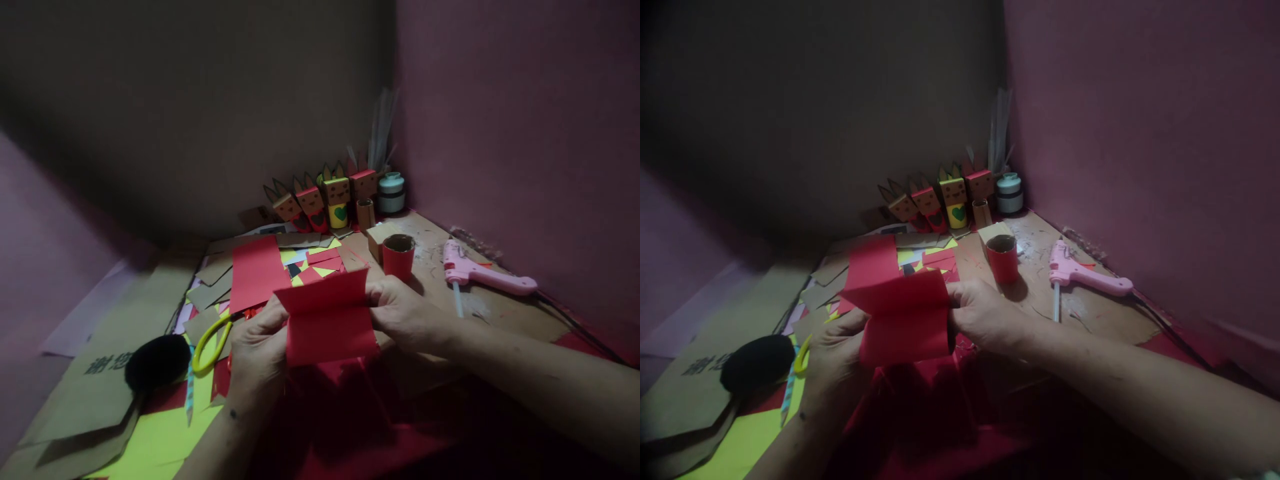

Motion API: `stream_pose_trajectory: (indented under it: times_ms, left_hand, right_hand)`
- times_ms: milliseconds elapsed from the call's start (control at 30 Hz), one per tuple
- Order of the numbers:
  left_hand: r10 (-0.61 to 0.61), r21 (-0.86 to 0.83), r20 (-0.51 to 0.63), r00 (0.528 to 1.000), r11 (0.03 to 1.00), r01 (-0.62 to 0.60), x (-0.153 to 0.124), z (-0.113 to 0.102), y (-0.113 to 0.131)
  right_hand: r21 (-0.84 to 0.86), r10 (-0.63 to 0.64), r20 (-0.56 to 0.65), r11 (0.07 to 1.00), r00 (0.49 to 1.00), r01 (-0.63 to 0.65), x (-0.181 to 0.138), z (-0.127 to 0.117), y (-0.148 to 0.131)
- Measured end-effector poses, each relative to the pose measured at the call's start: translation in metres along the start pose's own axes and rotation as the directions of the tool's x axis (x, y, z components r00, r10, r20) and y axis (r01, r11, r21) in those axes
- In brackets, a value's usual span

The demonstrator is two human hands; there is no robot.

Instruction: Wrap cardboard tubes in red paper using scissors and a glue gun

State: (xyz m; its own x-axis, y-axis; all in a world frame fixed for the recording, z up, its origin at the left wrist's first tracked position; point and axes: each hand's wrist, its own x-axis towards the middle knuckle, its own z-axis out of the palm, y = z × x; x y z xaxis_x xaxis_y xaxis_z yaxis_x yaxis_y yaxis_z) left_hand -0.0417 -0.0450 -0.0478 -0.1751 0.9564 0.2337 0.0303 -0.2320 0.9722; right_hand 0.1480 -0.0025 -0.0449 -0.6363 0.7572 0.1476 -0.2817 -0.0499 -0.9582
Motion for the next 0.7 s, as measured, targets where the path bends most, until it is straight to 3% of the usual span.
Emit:
stream_pose_trajectory:
  times_ms: [300,533,700]
  left_hand:
    - [-0.047,-0.004,0.068,0.997,0.999,0.047,0.003,-0.005,-0.011]
    - [0.002,0.069,-0.032,0.999,0.998,0.000,-0.003,0.004,-0.003]
    - [0.004,0.044,0.014,1.000,0.999,-0.004,-0.002,0.007,0.000]
  right_hand:
    - [-0.104,-0.044,-0.012,0.994,0.999,0.043,-0.001,-0.003,0.004]
    - [-0.109,-0.139,-0.017,0.985,0.990,0.136,-0.002,-0.003,0.005]
    - [-0.046,-0.098,-0.050,0.994,0.994,0.096,-0.001,-0.003,0.007]
